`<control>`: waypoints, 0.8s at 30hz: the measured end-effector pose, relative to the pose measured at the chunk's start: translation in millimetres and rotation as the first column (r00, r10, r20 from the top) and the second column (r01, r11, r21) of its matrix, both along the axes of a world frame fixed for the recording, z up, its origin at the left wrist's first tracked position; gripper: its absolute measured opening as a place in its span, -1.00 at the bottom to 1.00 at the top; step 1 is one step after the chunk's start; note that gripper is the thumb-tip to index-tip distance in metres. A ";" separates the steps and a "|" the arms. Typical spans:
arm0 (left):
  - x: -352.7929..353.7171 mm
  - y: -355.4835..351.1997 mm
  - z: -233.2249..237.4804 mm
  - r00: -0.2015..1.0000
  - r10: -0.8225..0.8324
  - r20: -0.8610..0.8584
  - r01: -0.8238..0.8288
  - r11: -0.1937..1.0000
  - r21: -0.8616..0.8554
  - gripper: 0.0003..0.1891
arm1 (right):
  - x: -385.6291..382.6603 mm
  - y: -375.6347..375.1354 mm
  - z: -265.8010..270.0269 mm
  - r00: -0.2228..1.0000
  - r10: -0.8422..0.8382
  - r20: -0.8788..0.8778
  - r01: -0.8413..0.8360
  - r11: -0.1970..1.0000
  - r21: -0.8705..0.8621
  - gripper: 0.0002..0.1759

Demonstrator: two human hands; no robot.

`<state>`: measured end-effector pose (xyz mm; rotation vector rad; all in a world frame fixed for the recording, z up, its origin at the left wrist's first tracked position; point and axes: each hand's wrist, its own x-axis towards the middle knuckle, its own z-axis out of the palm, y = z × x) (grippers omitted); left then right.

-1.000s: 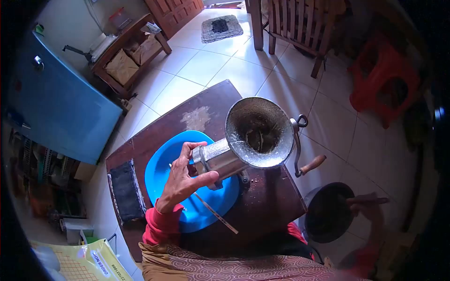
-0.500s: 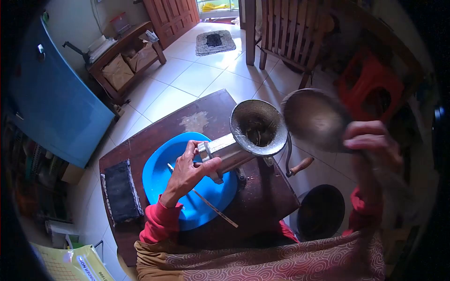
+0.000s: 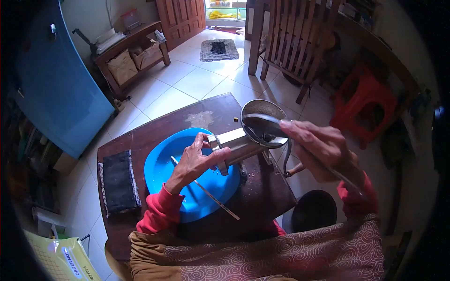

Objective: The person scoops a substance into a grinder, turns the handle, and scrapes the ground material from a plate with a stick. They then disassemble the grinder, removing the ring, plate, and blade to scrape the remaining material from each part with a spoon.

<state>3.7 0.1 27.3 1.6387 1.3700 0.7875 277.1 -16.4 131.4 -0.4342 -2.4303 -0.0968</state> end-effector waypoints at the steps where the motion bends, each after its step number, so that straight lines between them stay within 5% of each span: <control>1: 1.1 -0.5 0.7 0.999 -0.007 0.032 0.008 1.000 -0.016 -0.12 | -1.8 6.6 -0.3 1.000 -0.008 -0.009 0.008 0.999 0.048 -0.56; 7: 2.4 -2.8 4.0 1.000 0.021 0.021 -0.021 1.000 0.004 -0.13 | -0.6 0.0 10.6 0.999 0.044 -0.014 -0.042 0.991 0.127 -0.60; 10: 0.6 1.6 -3.3 0.991 -0.030 0.132 0.036 0.998 -0.045 -0.12 | 5.7 17.4 15.7 0.990 0.017 0.139 -0.016 1.000 -0.004 -0.54; 13: 2.9 -1.9 0.3 0.995 0.015 0.103 -0.013 1.000 -0.024 -0.11 | 9.8 26.2 12.7 0.984 0.169 0.047 -0.168 0.985 -0.032 -0.47; 18: 1.0 -1.4 6.5 0.999 -0.013 0.046 0.014 1.000 -0.016 -0.07 | 4.3 29.4 26.8 0.990 0.071 0.118 -0.056 0.991 -0.124 -0.71; 23: -4.8 0.7 -8.2 1.000 -0.014 -0.026 0.014 1.000 0.023 0.02 | -2.0 33.4 26.3 0.960 0.266 -0.086 -0.274 0.957 -0.094 -0.76; 24: -8.4 -0.2 -4.5 1.000 -0.007 -0.028 0.007 1.000 0.018 0.01 | -1.2 28.4 43.0 0.969 0.200 0.144 -0.169 0.964 -0.204 -0.79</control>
